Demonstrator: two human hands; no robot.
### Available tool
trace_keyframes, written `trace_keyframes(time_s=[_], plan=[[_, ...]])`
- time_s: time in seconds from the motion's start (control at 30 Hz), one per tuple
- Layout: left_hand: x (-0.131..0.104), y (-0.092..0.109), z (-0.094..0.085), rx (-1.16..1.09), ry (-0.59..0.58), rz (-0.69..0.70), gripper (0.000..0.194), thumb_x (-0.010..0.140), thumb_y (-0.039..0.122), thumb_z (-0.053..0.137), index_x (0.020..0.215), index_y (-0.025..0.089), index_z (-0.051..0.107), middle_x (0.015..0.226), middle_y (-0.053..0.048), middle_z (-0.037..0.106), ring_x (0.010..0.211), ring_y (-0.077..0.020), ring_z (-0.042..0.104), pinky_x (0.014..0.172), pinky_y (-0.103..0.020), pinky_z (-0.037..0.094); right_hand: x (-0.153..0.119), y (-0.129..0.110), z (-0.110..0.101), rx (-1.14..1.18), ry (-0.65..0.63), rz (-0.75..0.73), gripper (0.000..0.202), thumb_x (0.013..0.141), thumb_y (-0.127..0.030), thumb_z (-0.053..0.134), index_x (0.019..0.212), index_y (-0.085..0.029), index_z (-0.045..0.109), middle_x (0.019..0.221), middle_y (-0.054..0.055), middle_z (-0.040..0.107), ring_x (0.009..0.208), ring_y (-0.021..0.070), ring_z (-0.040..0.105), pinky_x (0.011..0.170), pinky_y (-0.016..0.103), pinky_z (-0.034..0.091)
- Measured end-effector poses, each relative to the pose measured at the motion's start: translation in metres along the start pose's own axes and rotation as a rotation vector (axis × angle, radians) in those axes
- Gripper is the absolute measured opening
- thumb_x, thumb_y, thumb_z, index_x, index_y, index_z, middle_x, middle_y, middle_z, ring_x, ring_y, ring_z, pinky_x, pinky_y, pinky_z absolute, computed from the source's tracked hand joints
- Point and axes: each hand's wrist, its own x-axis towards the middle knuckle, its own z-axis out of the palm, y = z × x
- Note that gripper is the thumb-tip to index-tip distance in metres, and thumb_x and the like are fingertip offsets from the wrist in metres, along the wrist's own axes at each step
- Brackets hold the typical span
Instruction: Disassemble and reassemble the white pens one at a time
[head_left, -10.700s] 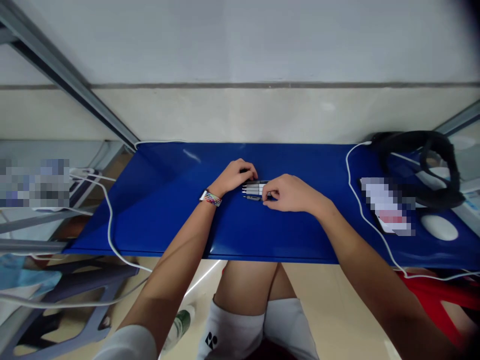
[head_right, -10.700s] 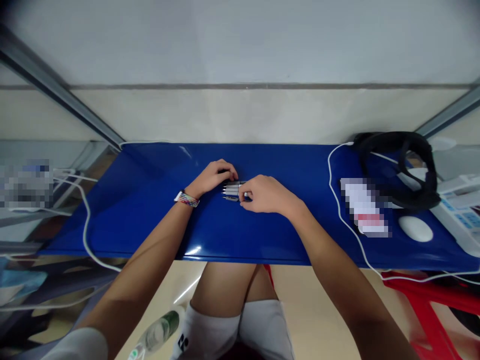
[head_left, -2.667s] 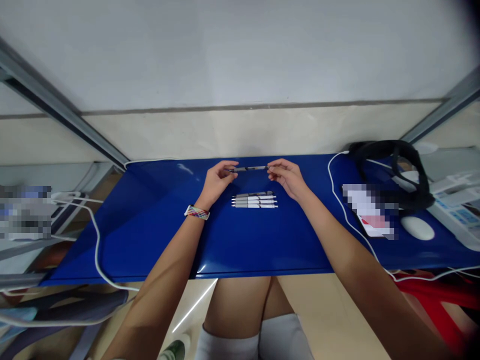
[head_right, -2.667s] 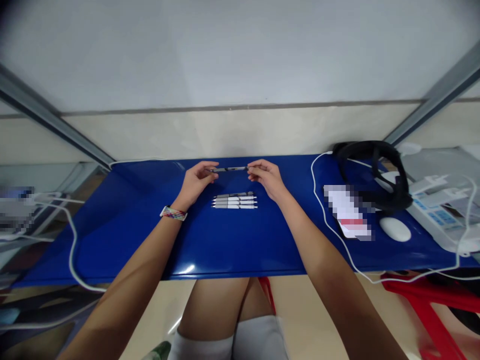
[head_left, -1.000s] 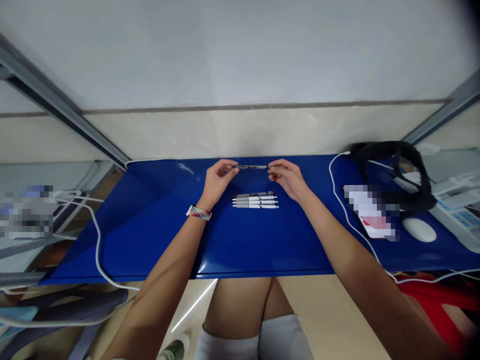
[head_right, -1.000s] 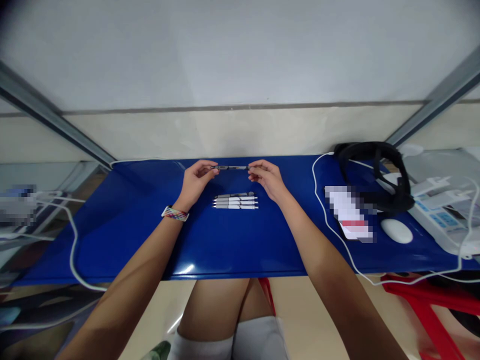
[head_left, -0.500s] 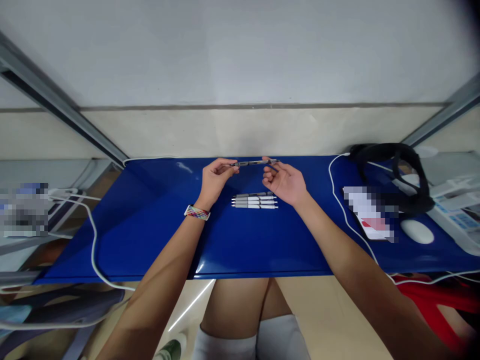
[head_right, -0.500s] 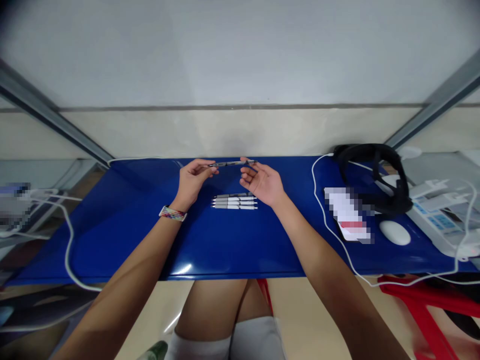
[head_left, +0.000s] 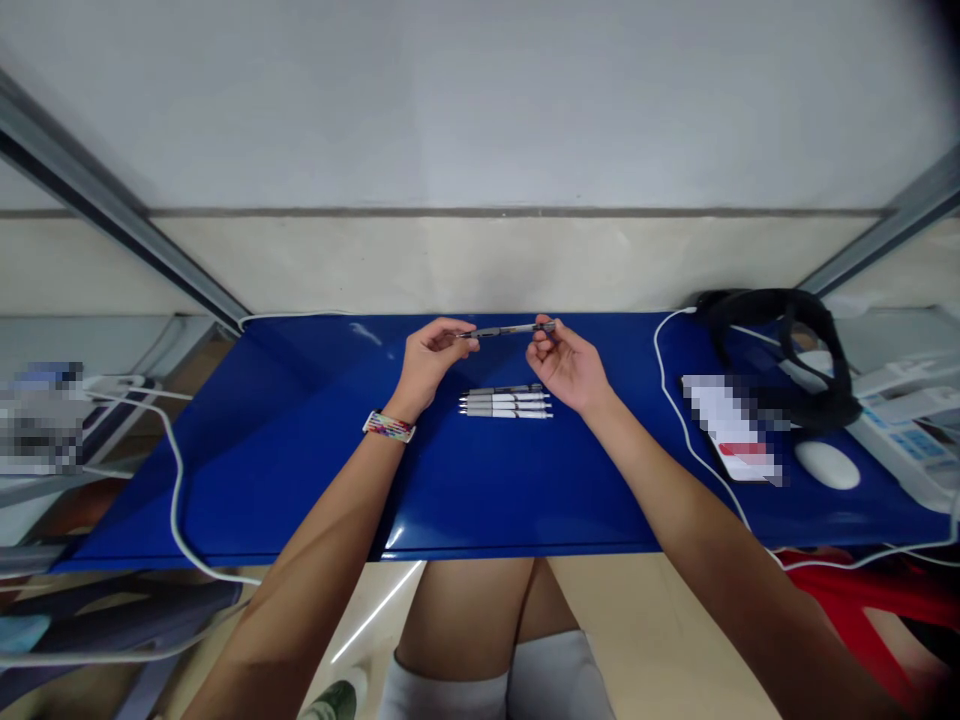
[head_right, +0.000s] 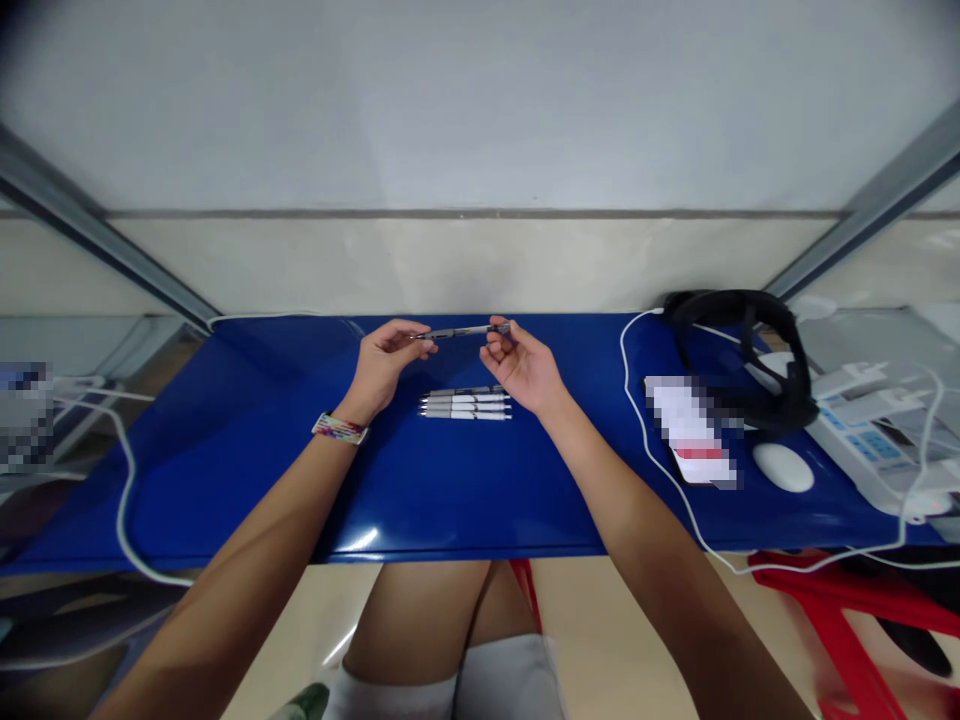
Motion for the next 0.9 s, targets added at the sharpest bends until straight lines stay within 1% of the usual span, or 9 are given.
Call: trace_keyframes(time_s=[0.13,0.23,0.3,0.4,0.47,0.53,0.67,0.8,0.9], plan=[[-0.0012,0.0026,0.0032,-0.127,0.007,-0.073,0.033,0.075,0.033,0.099,0.102,0.023,0.083,0.088,-0.001,0.079,0.079,-0.0153,0.078,0.073,-0.028,0.06,-0.0002,-0.0017,-0.0013,0.046,-0.015,0.032,0.019,0.098,-0.039,0.074,0.111,-0.025,0.078,0.088,0.002,0.077,0.081,0.0167,0.073,0.102,0.038,0.065],[-0.0013,0.0036,0.0042,-0.179,0.02,-0.108,0.035,0.073,0.034,0.1,0.101,0.024,0.083,0.09,-0.001,0.078,0.079,-0.0144,0.077,0.073,-0.028,0.06,-0.0003,-0.0011,-0.0024,0.062,-0.016,0.026,0.015,0.095,-0.035,0.076,0.107,-0.025,0.078,0.087,0.001,0.077,0.078,0.0149,0.072,0.103,0.035,0.065],[-0.0007,0.0025,0.0037,-0.189,0.018,-0.116,0.036,0.073,0.035,0.1,0.102,0.023,0.083,0.09,-0.001,0.078,0.08,-0.0144,0.077,0.074,-0.028,0.061,-0.0006,-0.0002,-0.0028,0.037,-0.024,0.004,0.016,0.095,-0.037,0.077,0.107,-0.026,0.078,0.088,0.0,0.078,0.079,0.0152,0.073,0.103,0.036,0.065],[0.001,-0.0008,0.0022,-0.213,0.032,-0.111,0.036,0.073,0.036,0.1,0.102,0.023,0.082,0.089,-0.001,0.077,0.082,-0.0139,0.077,0.077,-0.028,0.062,-0.0017,0.0006,-0.0025,-0.004,-0.064,-0.016,0.025,0.097,-0.044,0.076,0.114,-0.027,0.078,0.095,0.002,0.081,0.087,0.0176,0.077,0.103,0.04,0.066],[0.002,-0.0028,0.0012,-0.236,0.055,-0.112,0.035,0.073,0.036,0.1,0.101,0.024,0.082,0.089,-0.001,0.077,0.083,-0.0137,0.076,0.078,-0.028,0.062,-0.0024,0.0012,-0.0016,-0.017,-0.077,-0.012,0.027,0.098,-0.045,0.074,0.117,-0.026,0.078,0.098,0.003,0.082,0.088,0.0186,0.077,0.103,0.041,0.066],[0.0023,-0.0038,0.0007,-0.237,0.062,-0.113,0.034,0.073,0.036,0.1,0.101,0.025,0.083,0.089,-0.001,0.077,0.084,-0.014,0.076,0.08,-0.029,0.063,-0.0023,0.0021,-0.0005,-0.02,-0.061,-0.009,0.024,0.097,-0.044,0.075,0.114,-0.027,0.079,0.095,0.003,0.081,0.085,0.0183,0.076,0.102,0.041,0.066],[0.0015,-0.0039,0.0009,-0.229,0.042,-0.113,0.032,0.074,0.034,0.099,0.101,0.025,0.083,0.088,-0.001,0.077,0.083,-0.0136,0.076,0.081,-0.029,0.063,-0.0007,0.0047,0.001,0.046,-0.01,-0.013,0.015,0.095,-0.037,0.078,0.105,-0.027,0.078,0.085,0.0,0.077,0.074,0.0149,0.071,0.098,0.036,0.066],[0.0015,-0.0048,0.0001,-0.217,0.048,-0.111,0.03,0.075,0.035,0.098,0.099,0.025,0.083,0.088,-0.001,0.077,0.081,-0.0135,0.074,0.08,-0.03,0.064,-0.001,0.0054,0.002,0.04,-0.014,-0.024,0.018,0.096,-0.038,0.076,0.11,-0.027,0.078,0.09,0.002,0.079,0.082,0.0175,0.074,0.101,0.04,0.066],[0.0017,-0.0059,-0.001,-0.218,0.05,-0.112,0.031,0.074,0.035,0.099,0.099,0.025,0.083,0.087,-0.001,0.077,0.08,-0.0137,0.073,0.08,-0.031,0.064,-0.0024,0.0044,0.0025,0.018,-0.005,-0.024,0.016,0.095,-0.036,0.076,0.108,-0.028,0.078,0.088,0.002,0.078,0.085,0.0195,0.075,0.103,0.043,0.065]])
